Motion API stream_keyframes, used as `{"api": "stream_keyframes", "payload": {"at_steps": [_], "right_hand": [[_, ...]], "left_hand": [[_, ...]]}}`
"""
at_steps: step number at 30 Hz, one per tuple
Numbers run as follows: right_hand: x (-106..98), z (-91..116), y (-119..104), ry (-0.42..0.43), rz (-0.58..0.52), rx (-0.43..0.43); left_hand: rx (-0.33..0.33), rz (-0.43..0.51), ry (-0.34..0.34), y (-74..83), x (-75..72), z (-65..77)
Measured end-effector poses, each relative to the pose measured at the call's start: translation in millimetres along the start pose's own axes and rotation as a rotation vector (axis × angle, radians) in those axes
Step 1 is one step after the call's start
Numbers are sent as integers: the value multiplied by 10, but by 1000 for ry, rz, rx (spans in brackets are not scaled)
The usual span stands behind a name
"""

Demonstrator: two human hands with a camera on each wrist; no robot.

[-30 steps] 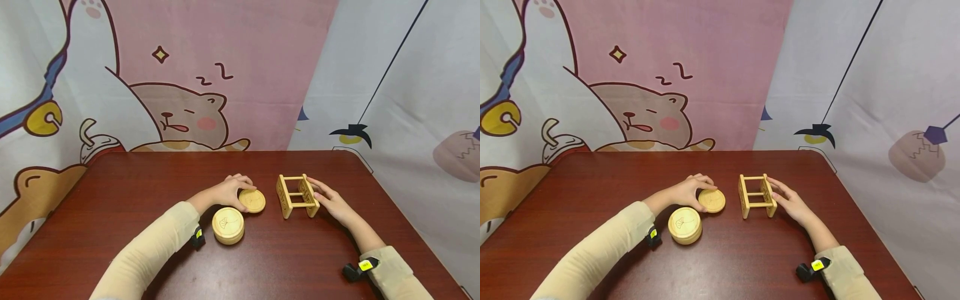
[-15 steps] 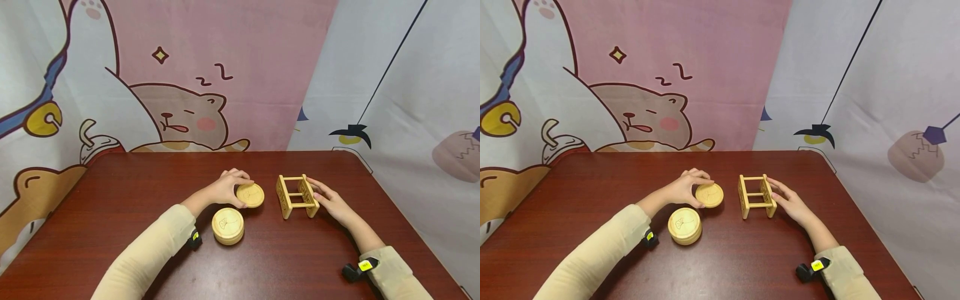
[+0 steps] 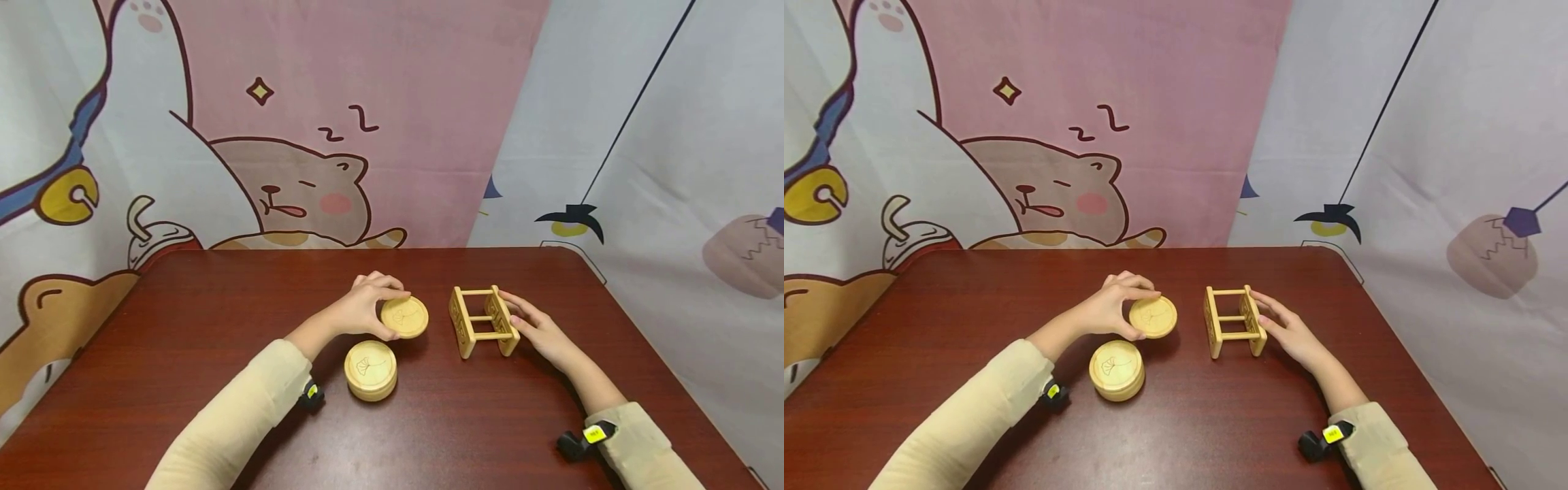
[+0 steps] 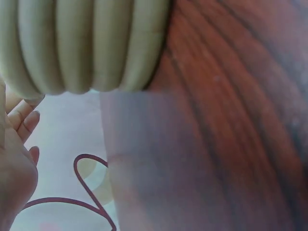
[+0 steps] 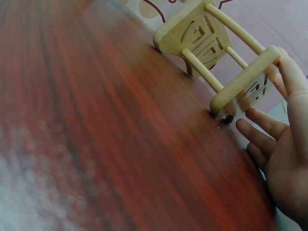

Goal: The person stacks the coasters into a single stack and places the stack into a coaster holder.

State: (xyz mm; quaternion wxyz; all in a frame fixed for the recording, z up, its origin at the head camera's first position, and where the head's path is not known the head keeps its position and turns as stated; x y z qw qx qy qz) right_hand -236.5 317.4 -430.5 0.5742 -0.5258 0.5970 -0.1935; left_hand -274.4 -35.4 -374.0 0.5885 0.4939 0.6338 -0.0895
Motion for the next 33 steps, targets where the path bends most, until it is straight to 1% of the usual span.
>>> {"api": "stream_keyframes", "payload": {"at_steps": [8, 14, 20, 33], "right_hand": [[0, 2, 2, 3, 2, 6], [4, 8, 1, 2, 7, 9], [5, 6, 6, 3, -3, 7], [0, 6, 6, 3, 1, 4]], "left_hand": [[13, 17, 61, 84, -106, 72], [15, 16, 71, 121, -137, 127], [37, 17, 94, 166, -160, 171], [67, -11, 137, 255, -210, 294]]}}
Point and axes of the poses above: each hand's wrist, its own z-axis away from the middle knuckle, its own x-axis out of the palm, y = z × x, the point moved 3 cm from there along -z, towards the middle knuckle, and after that the axes turned 5 degrees about -x, right-handed, at the moved point
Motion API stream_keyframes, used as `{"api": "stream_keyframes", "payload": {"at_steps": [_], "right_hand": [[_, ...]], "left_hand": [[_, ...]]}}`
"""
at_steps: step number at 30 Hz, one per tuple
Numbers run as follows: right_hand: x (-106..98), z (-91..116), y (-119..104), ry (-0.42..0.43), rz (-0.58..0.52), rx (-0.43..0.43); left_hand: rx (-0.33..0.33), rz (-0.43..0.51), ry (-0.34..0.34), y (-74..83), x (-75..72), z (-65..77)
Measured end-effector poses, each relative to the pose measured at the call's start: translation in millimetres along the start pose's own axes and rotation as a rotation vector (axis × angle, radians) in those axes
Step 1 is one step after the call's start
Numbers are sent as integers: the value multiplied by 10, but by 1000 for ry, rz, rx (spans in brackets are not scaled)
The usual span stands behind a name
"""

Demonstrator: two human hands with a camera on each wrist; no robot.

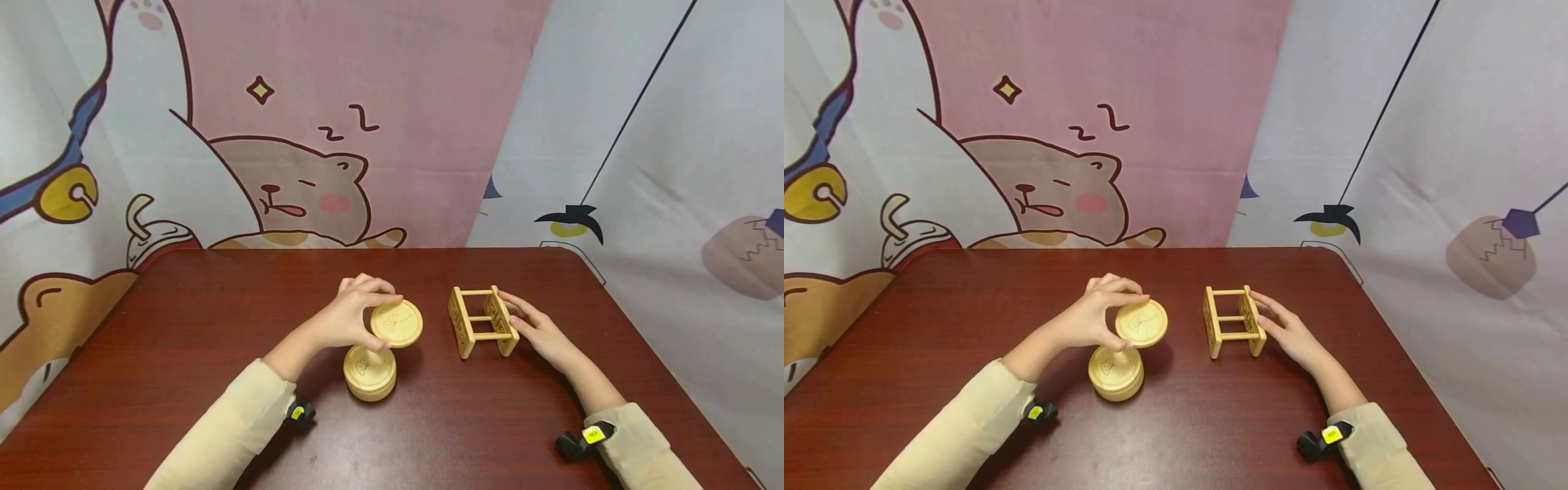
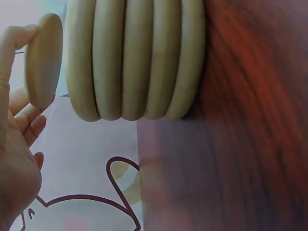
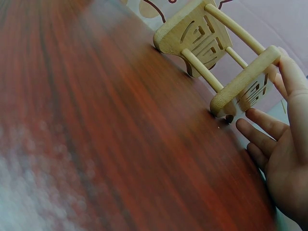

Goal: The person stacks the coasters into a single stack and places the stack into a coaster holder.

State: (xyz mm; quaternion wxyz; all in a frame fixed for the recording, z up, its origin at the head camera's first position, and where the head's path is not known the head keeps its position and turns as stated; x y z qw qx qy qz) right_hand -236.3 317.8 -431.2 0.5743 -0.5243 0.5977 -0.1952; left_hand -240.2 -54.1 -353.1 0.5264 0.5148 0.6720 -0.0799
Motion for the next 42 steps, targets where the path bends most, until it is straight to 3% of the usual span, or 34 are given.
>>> {"api": "stream_keyframes", "payload": {"at_steps": [30, 42], "right_hand": [[4, -5, -12, 0, -4, -25], [7, 0, -40, -3, 9, -21]], "left_hand": [[-38, 42, 73, 63, -100, 378], [-40, 55, 41, 102, -95, 500]]}}
Point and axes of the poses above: each hand's wrist, its own z-axis away from the middle knuckle, its own x-axis out of the palm, y = z × x, the point moved 3 cm from there along -z, towards the middle knuckle, and after that the axes turned 5 degrees about -x, right-handed, at the moved point
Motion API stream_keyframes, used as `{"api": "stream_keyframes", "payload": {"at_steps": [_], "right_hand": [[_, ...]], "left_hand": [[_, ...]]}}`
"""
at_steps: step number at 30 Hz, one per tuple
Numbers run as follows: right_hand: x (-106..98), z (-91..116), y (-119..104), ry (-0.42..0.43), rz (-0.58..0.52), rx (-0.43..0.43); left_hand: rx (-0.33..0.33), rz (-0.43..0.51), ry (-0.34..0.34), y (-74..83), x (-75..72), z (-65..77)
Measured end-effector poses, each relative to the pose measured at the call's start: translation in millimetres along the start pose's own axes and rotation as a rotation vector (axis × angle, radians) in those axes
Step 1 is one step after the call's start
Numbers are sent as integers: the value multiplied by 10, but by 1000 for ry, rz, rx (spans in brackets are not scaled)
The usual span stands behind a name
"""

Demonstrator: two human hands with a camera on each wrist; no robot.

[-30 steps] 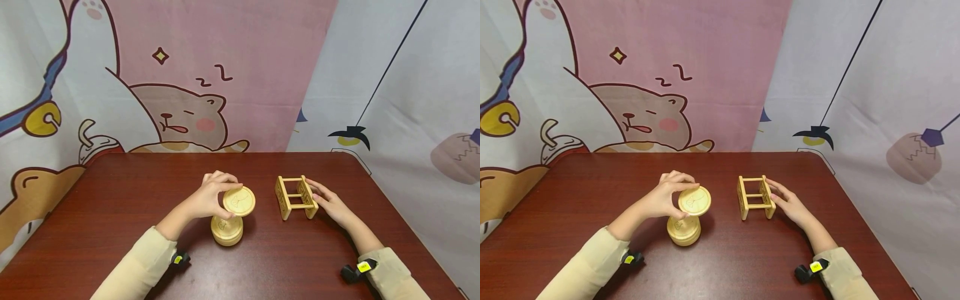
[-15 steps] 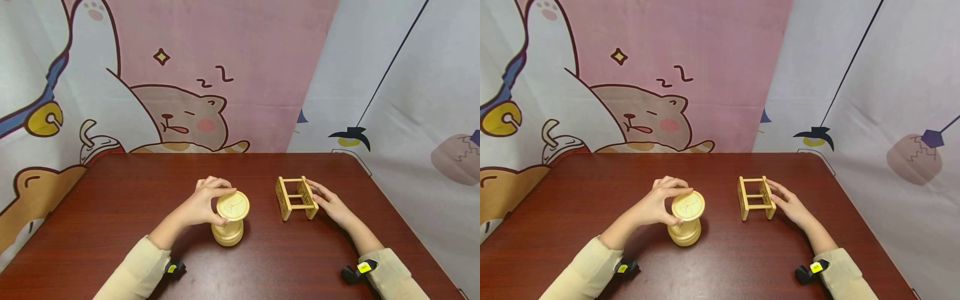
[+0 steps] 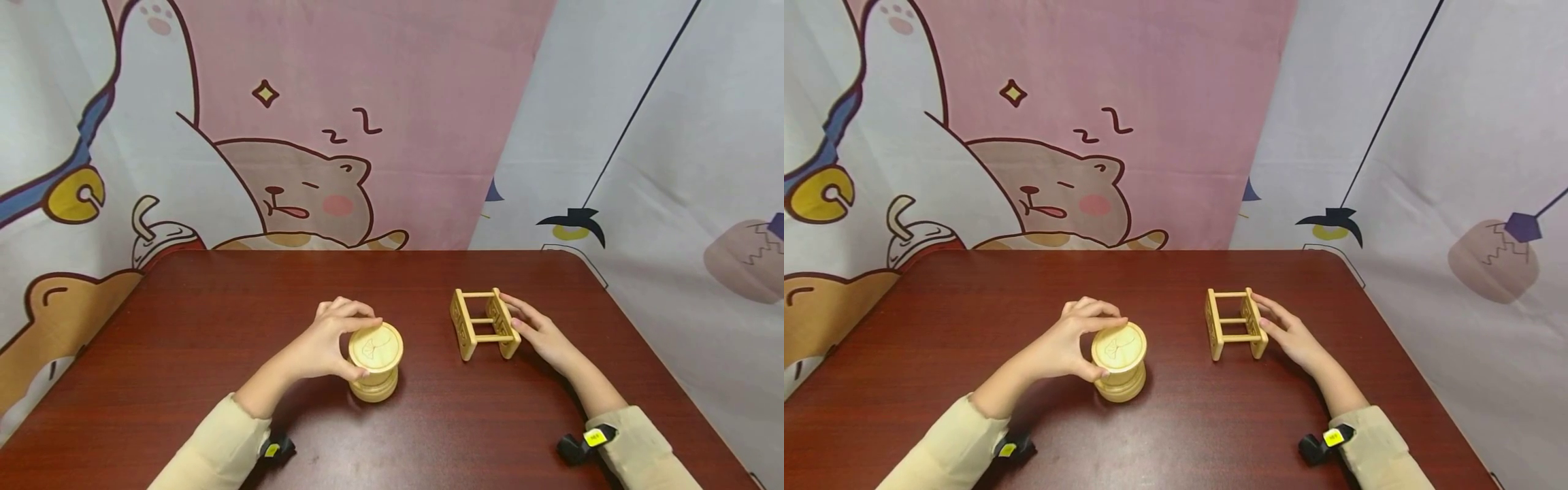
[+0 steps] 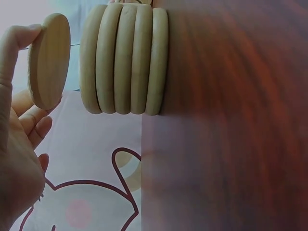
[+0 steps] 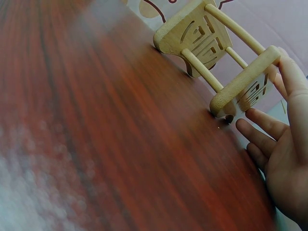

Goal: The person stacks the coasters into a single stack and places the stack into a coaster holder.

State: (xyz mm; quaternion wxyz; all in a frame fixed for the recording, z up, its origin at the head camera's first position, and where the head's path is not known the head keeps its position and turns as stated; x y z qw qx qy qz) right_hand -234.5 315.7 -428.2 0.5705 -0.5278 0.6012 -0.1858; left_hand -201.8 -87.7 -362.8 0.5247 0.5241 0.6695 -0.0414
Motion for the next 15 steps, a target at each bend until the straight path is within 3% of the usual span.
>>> {"api": "stream_keyframes", "payload": {"at_steps": [15], "right_hand": [[-6, -3, 23, -1, -6, -12]], "left_hand": [[-10, 38, -19, -18, 20, 114]]}}
Point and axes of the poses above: each hand's wrist, its own z-axis away from the middle knuckle, its own x-axis out of the palm, y = z × x, the point moved 3 cm from there along -z, towards the middle knuckle, and after that the axes turned 5 degrees about -x, right-handed, at the moved point
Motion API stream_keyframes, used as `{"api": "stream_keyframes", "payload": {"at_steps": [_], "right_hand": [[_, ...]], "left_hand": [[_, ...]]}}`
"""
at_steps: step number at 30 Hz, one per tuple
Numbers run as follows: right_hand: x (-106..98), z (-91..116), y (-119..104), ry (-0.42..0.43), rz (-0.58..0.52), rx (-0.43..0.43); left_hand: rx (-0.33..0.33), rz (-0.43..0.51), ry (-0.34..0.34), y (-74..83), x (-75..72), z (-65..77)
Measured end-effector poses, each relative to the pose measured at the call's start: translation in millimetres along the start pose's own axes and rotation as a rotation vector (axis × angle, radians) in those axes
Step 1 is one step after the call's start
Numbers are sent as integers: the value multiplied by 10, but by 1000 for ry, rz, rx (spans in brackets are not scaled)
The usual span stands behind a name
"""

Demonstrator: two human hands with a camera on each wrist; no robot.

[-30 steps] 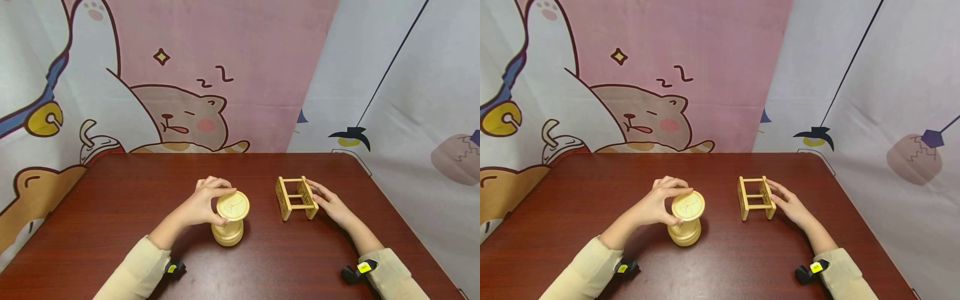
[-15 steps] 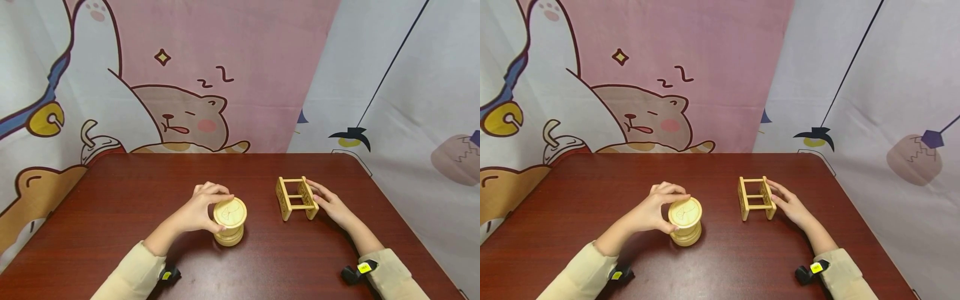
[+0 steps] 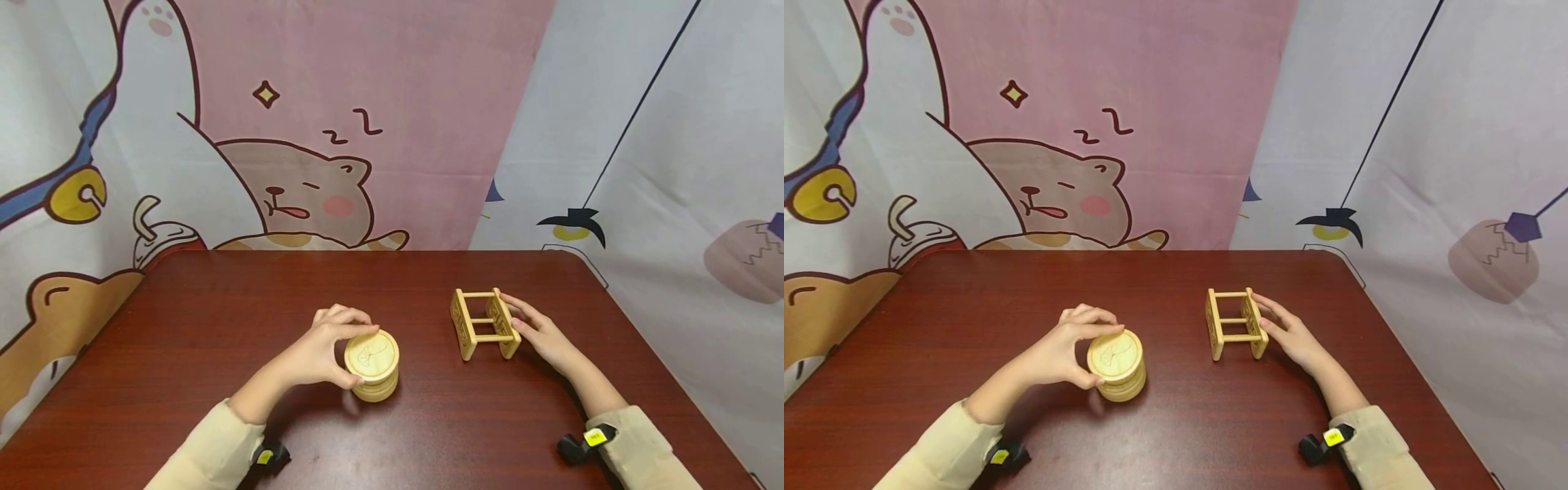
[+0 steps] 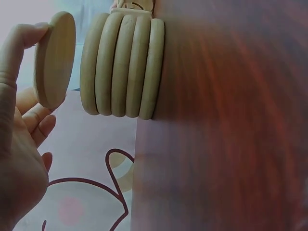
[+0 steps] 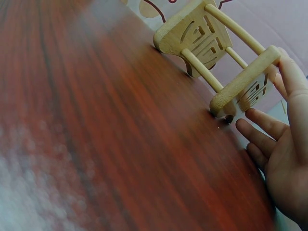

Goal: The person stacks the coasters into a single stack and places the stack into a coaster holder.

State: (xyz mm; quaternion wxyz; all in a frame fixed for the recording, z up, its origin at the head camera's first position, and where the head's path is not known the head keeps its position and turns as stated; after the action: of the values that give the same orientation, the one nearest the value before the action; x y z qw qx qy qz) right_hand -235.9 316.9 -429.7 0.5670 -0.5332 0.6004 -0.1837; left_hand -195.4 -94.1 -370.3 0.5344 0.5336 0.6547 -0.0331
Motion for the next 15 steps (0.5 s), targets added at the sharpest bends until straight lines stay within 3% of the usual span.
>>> {"api": "stream_keyframes", "payload": {"at_steps": [15], "right_hand": [[-2, 2, 0, 1, 20, 16]], "left_hand": [[-20, 7, -31, -54, 52, 62]]}}
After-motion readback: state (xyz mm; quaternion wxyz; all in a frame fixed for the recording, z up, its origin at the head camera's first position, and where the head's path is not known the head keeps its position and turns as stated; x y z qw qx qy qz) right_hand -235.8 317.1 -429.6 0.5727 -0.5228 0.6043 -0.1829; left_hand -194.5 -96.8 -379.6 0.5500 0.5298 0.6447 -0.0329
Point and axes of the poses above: each hand's wrist, its own z-axis away from the middle knuckle, its own x-axis out of the palm, y = z × x, the point moved 3 cm from there along -z, towards the middle knuckle, and after that the axes turned 5 degrees about -x, right-handed, at the moved point
